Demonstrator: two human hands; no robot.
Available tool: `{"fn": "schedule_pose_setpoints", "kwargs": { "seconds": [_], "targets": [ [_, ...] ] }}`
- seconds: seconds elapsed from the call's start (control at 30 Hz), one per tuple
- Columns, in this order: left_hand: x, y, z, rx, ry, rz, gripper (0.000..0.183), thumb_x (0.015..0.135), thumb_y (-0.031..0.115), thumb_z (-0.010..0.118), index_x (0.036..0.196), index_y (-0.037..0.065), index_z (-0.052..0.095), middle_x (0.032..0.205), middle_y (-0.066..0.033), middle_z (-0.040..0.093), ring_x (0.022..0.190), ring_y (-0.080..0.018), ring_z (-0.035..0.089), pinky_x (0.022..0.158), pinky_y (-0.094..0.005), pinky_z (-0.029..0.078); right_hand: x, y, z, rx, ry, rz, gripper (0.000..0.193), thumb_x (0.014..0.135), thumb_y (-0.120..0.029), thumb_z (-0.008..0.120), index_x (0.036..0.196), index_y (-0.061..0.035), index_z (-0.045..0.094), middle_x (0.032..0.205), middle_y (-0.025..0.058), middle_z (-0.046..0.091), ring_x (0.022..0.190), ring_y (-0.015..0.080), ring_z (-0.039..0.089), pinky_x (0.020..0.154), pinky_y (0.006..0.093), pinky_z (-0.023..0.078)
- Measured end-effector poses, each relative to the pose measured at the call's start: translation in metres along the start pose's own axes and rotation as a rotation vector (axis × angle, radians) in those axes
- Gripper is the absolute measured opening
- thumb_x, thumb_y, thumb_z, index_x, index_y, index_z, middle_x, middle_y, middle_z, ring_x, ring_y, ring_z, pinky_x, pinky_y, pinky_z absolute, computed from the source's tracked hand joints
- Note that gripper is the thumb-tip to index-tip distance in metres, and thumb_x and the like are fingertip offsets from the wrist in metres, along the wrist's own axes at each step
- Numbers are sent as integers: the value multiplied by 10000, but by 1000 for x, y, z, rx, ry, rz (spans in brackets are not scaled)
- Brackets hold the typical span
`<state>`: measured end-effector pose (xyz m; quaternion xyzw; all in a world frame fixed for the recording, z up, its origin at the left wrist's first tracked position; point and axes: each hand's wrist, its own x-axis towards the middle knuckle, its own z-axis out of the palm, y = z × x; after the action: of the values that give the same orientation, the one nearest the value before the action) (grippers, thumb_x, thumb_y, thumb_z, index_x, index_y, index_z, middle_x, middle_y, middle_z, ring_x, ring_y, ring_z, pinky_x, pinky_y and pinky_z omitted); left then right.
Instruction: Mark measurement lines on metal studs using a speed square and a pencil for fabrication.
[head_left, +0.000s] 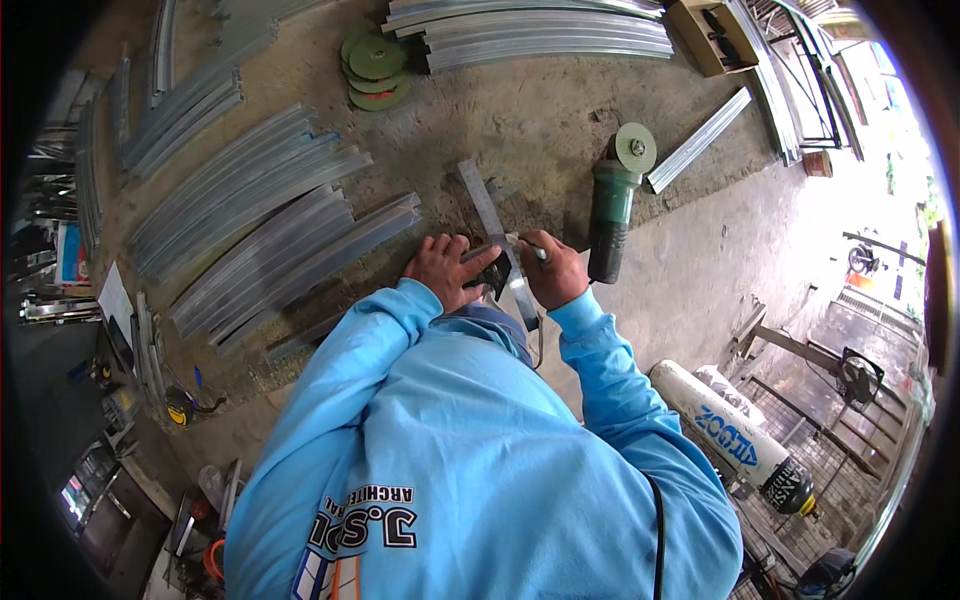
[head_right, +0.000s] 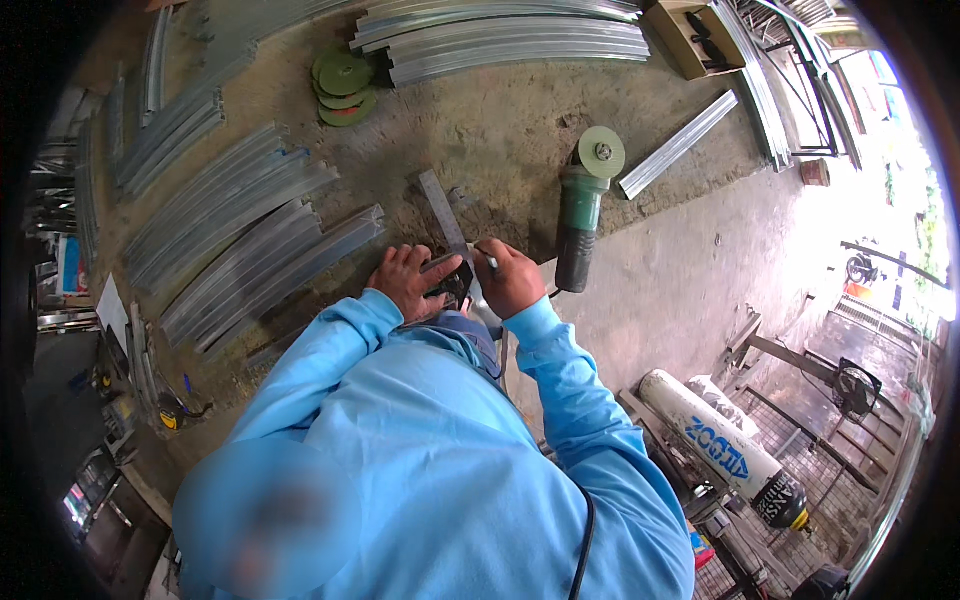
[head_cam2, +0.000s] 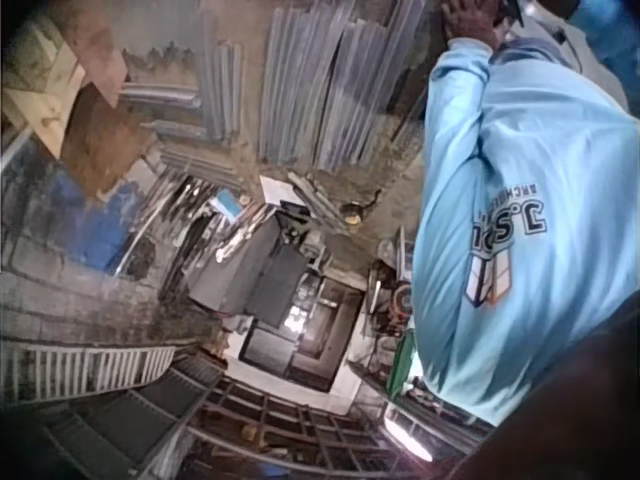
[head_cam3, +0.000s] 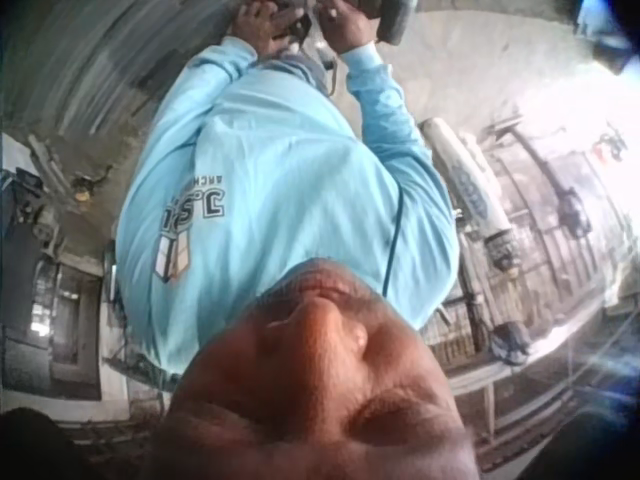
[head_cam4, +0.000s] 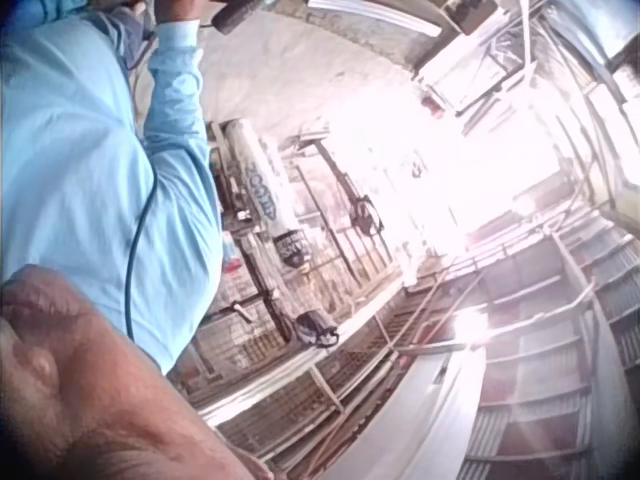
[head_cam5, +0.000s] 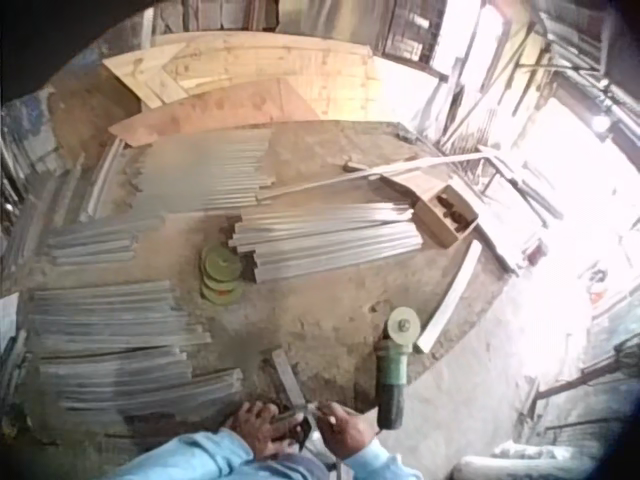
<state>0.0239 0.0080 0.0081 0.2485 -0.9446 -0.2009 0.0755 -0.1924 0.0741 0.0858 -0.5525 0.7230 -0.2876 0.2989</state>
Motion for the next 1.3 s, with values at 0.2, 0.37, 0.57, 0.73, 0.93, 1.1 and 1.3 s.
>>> {"fn": "schedule_pose_setpoints", "kwargs": {
  "seconds": [0.2, 0.37, 0.57, 0.73, 0.93, 1.1, 1.3],
  "targets": [
    [1, 12, -5, 52, -61, -91, 751, 748, 466, 774, 1440, 379, 496, 1082, -106, 492, 1007, -296, 487, 870, -457, 397, 12, -2, -2, -245, -137, -2, 267, 952, -293, 568, 1042, -52, 639, 916, 258, 673, 894, 454, 651, 777, 514, 530],
    [5, 6, 6, -15, 15, -24, 690, 775, 440, 741, 1424, 349, 524, 1137, -118, 534, 1079, -334, 507, 935, -497, 392, -58, 92, 8, -606, -592, -27, 245, 928, -218, 572, 1116, -91, 663, 961, 185, 698, 873, 408, 675, 773, 481, 554],
    [7, -11, 13, -165, 224, 89, 668, 787, 500, 720, 1364, 190, 594, 1153, -202, 568, 1001, -428, 552, 873, -548, 462, -59, 129, 89, -627, -512, -137, 225, 965, -251, 526, 995, -60, 641, 910, 213, 684, 841, 405, 665, 703, 488, 535],
    [-18, -34, 14, -152, 38, -58, 519, 832, 303, 736, 1286, 90, 602, 1037, -194, 586, 976, -418, 577, 856, -507, 475, -73, 107, 33, 167, 91, 270, 361, 990, -399, 525, 1037, -48, 597, 961, 274, 663, 952, 485, 626, 819, 553, 497],
    [-3, -22, -12, 61, 74, -16, 349, 895, 223, 677, 1213, 82, 656, 947, -147, 592, 871, -365, 566, 788, -479, 483, -96, 62, -67, 343, 83, 217, 292, 1017, -348, 534, 1089, -71, 587, 942, 222, 649, 926, 404, 632, 812, 501, 488],
    [13, -1, -34, -1575, 82, -699, 539, 1054, 509, 378, 1180, 52, 634, 898, -141, 705, 662, -244, 646, 616, -393, 543, -78, 29, -57, 404, -38, -72, 250, 1043, -301, 505, 1140, -90, 595, 1007, 161, 609, 1010, 348, 574, 908, 468, 460],
    [5, 61, -103, -1550, -211, -596, 522, 1018, 527, 481, 1230, 59, 576, 915, -158, 694, 677, -252, 655, 636, -425, 562, -43, 20, -24, -44, 228, -349, 262, 906, -297, 678, 1030, -73, 626, 1012, 135, 607, 933, 382, 536, 847, 488, 471]
  ]
}}
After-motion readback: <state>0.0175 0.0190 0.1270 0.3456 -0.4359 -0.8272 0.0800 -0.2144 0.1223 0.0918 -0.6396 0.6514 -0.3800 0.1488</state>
